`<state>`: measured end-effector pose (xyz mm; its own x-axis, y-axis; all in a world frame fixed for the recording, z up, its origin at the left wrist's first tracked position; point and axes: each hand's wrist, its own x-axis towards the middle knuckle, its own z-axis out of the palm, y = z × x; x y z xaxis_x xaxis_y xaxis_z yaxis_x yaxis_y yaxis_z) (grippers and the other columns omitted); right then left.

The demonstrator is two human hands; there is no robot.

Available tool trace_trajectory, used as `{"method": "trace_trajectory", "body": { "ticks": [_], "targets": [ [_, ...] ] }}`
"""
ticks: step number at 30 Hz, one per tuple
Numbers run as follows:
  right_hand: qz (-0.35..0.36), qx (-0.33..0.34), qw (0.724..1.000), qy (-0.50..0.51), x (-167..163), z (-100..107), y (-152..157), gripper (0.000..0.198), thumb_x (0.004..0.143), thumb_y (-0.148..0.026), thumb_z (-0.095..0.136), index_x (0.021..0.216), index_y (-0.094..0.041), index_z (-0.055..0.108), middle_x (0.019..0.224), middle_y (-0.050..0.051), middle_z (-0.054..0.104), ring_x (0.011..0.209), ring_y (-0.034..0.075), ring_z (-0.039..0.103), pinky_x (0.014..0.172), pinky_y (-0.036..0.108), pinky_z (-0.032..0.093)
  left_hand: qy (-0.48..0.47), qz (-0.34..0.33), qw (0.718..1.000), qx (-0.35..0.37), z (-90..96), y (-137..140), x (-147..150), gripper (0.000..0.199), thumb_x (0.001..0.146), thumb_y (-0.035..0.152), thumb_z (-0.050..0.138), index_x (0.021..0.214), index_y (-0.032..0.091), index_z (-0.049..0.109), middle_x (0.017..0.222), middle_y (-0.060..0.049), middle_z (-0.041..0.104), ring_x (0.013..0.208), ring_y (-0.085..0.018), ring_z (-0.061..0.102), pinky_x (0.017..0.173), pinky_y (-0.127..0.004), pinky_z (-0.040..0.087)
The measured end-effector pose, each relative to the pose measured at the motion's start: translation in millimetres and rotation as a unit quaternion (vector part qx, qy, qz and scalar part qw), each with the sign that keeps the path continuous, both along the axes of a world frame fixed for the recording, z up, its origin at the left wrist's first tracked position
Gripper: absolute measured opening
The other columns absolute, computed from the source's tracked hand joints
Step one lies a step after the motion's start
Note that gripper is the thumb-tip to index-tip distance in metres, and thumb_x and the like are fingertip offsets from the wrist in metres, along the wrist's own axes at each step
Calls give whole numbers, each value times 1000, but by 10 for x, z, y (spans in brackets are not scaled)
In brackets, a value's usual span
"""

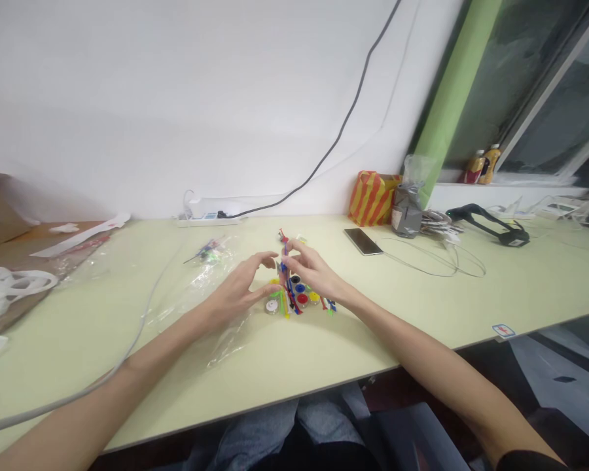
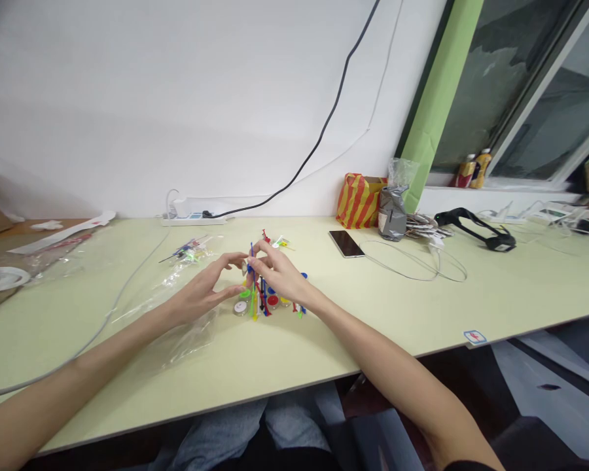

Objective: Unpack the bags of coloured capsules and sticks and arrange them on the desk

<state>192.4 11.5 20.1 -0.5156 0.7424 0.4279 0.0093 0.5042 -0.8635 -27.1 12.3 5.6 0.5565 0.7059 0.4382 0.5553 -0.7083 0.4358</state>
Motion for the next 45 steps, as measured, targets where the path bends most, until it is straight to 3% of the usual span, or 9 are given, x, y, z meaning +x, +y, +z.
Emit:
{"method": "trace_trajectory", "body": {
  "ticks": [3, 7, 12, 17, 20, 28, 32, 37, 45],
  "targets": [
    [46, 13, 999, -2, -30, -51, 1, 33, 100, -55, 53, 100, -23, 46, 85, 0, 62, 77, 16, 60, 72, 29, 47, -16, 13, 999, 49, 48, -60, 81, 28, 98, 46, 56, 110, 21, 56, 102, -4, 64, 93, -20, 60, 84, -35, 48],
    [86, 20, 996, 20, -40, -51, -8, 31, 100, -51, 57, 99, -22, 49, 91, 1, 59, 85, 16, 61, 78, 30, 47, 21, 21, 990, 136, 85, -131, 139, 16, 101, 34, 47, 97, 20, 54, 86, -2, 59, 78, -18, 54, 75, -33, 43],
    [200, -38, 979, 24, 89, 39, 60, 33, 99, -49, 59, 88, -21, 46, 67, -5, 49, 57, 12, 49, 61, 27, 41, 57, -34, 981, 182, 63, -169, 164, 12, 100, 25, 39, 93, 20, 48, 83, -3, 58, 75, -19, 51, 72, -33, 43],
    [33, 32, 997, 66, 465, 194, 322, 29, 96, -45, 62, 85, -20, 51, 65, -2, 57, 60, 13, 52, 65, 28, 43, 60, -29, 977, 204, 81, -154, 135, 10, 99, 23, 39, 92, 21, 46, 78, -1, 56, 70, -18, 49, 68, -32, 41],
    [-105, 47, 993, -36, 790, 185, 519, 36, 94, -48, 59, 73, -18, 54, 66, 1, 60, 58, 13, 51, 59, 26, 41, 45, -10, 978, 205, 86, -117, 95, 9, 100, 26, 44, 97, 20, 50, 82, -1, 60, 71, -17, 53, 70, -31, 43],
    [-211, 38, 883, -418, 1293, -90, 629, 47, 89, -34, 56, 45, -17, 49, 44, 2, 51, 46, 11, 42, 57, 28, 36, 59, -37, 979, 192, 25, -99, 120, 13, 102, 29, 48, 106, 21, 57, 92, -5, 65, 83, -19, 59, 77, -34, 46],
    [-195, 10, 863, -466, 1271, -27, 537, 50, 93, -38, 55, 48, -16, 56, 52, 7, 62, 49, 13, 50, 64, 29, 42, 56, -46, 979, 190, 27, -97, 115, 12, 101, 29, 51, 108, 21, 58, 93, -5, 66, 84, -19, 60, 79, -34, 46],
    [-107, -89, 882, -450, 1346, -40, 533, 41, 95, -40, 57, 63, -16, 60, 60, 6, 66, 49, 13, 54, 55, 26, 43, 66, -43, 977, 197, 41, -71, 77, 12, 101, 29, 53, 109, 21, 57, 96, -5, 66, 85, -19, 60, 79, -34, 47],
    [-28, -104, 908, -405, 1469, -101, 591, 11, 83, -24, 68, 85, -14, 65, 72, 3, 66, 62, 13, 59, 58, 23, 47, 66, -46, 979, 189, 18, -64, 87, 14, 101, 31, 53, 111, 21, 57, 94, -3, 66, 84, -18, 61, 79, -33, 47]
  ]
}}
